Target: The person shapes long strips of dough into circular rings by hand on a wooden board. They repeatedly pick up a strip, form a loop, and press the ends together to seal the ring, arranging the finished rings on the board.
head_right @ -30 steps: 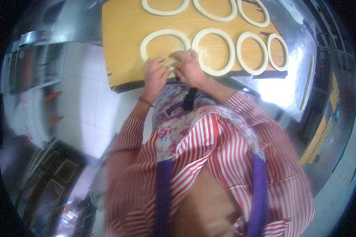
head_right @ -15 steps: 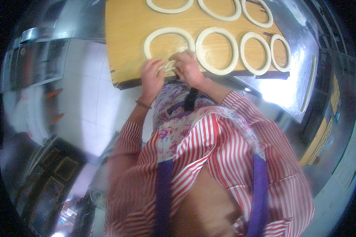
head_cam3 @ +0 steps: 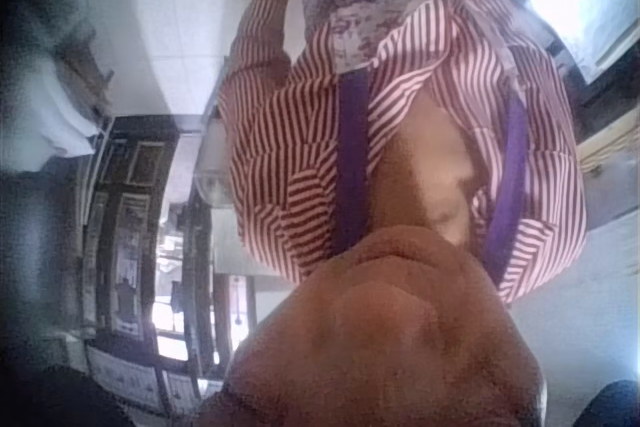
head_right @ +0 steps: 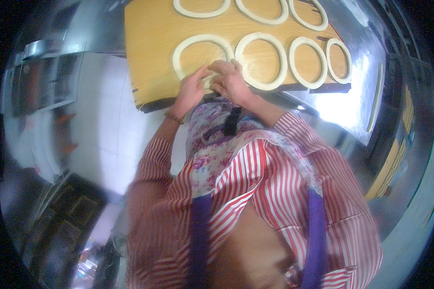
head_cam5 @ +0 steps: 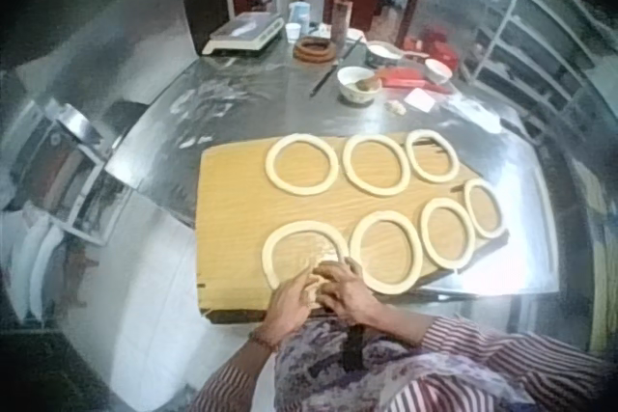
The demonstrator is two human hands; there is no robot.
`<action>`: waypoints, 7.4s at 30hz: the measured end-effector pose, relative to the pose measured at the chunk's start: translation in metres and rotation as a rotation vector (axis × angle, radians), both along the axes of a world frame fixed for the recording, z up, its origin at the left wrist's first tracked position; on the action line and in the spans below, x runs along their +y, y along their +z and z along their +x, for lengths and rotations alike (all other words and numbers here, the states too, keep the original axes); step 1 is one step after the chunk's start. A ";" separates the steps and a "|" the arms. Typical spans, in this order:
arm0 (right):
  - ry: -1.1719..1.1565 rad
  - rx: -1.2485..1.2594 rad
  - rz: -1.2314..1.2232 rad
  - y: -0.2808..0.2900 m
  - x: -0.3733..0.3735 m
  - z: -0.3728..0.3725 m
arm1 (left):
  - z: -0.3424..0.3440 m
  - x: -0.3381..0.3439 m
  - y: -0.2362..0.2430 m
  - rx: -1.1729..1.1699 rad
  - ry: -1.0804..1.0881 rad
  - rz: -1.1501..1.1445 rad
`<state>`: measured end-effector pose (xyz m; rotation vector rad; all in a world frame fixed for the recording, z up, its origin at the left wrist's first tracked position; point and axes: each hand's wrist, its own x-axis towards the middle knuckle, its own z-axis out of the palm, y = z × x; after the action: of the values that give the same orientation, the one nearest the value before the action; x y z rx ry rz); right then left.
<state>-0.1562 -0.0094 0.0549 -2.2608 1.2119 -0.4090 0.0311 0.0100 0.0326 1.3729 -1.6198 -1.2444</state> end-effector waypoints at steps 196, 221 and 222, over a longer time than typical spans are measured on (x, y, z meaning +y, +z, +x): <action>-1.364 0.347 -0.033 0.087 0.030 -0.173 | -0.357 -0.361 0.106 -0.378 -0.900 -0.925; -1.426 -1.128 0.528 0.136 0.109 -0.296 | -0.253 -0.218 0.180 -0.394 -0.861 0.159; -1.381 -1.214 0.555 0.142 0.110 -0.297 | -0.244 -0.211 0.183 -0.343 -0.854 0.263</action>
<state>-0.4533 0.1008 0.1968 -0.1782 1.5710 -1.3880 -0.2127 -0.2010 0.2155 1.0930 -2.5032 -1.8140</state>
